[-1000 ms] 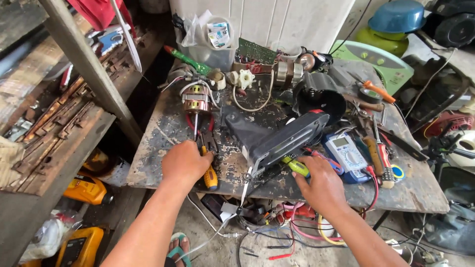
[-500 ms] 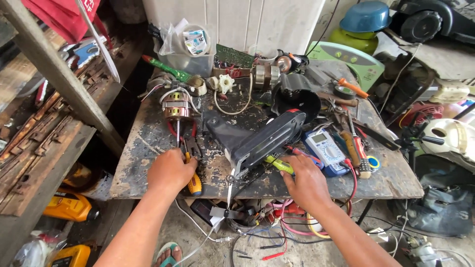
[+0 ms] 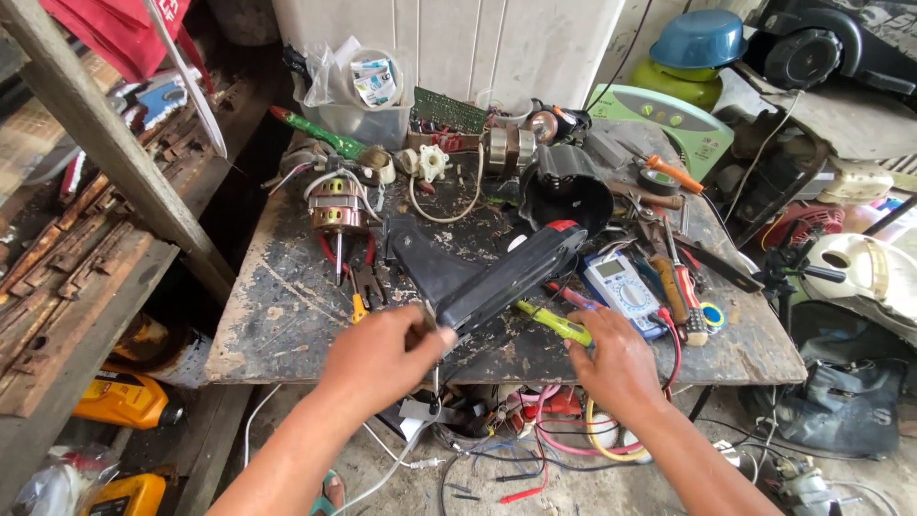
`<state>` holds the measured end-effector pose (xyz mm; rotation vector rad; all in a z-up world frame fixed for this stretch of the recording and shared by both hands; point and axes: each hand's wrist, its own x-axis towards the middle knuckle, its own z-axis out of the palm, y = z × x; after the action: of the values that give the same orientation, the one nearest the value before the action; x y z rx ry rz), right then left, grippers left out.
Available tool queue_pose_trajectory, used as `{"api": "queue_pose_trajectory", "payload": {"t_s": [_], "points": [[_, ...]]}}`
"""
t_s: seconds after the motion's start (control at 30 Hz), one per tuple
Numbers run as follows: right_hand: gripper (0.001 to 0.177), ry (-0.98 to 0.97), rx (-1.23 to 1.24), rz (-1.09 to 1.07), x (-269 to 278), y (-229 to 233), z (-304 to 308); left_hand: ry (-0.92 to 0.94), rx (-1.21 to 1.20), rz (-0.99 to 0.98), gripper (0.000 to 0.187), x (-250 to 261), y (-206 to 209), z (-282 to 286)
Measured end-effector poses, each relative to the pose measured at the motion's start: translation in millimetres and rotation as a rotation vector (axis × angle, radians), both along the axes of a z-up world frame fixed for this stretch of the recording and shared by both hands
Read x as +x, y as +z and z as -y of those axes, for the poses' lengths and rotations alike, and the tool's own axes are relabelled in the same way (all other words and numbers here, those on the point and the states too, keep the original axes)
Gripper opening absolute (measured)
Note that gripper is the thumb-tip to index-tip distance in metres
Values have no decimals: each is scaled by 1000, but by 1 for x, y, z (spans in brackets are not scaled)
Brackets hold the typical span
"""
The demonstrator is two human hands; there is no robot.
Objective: The person uses a yellow screwdriver to unscrew and open a black plastic casing on a workbench. They then manipulate the internal wires and components of the device.
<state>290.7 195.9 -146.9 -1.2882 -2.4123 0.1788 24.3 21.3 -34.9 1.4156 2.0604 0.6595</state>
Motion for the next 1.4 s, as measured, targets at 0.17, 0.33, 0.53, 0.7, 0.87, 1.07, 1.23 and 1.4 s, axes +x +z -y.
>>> {"api": "queue_pose_trajectory", "payload": {"t_s": [0.17,0.33,0.53,0.7,0.87,1.07,1.23,1.4], "points": [[35,-43,-69,16,3,-5,-4,-138,-227,-183,70,7,-45,-21],[32,-3,-14,-25,-15,-7,0,-37,99,-164,21,11,-62,-30],[28,130,188,-134,-35,-31,-5,25,391,-78,29,9,-47,-26],[22,142,40,-183,-63,-32,18,-25,301,-91,31,8,-45,-26],[25,168,42,-228,-75,-30,38,-34,268,-128,30,7,-56,-25],[35,179,-30,-247,-73,-21,47,-46,231,-68,37,3,-44,-16],[46,188,-87,-169,-64,-13,59,157,9,-19,29,-23,-16,-5],[41,252,35,-136,-42,4,72,353,-173,-188,39,-61,-41,-18]]}}
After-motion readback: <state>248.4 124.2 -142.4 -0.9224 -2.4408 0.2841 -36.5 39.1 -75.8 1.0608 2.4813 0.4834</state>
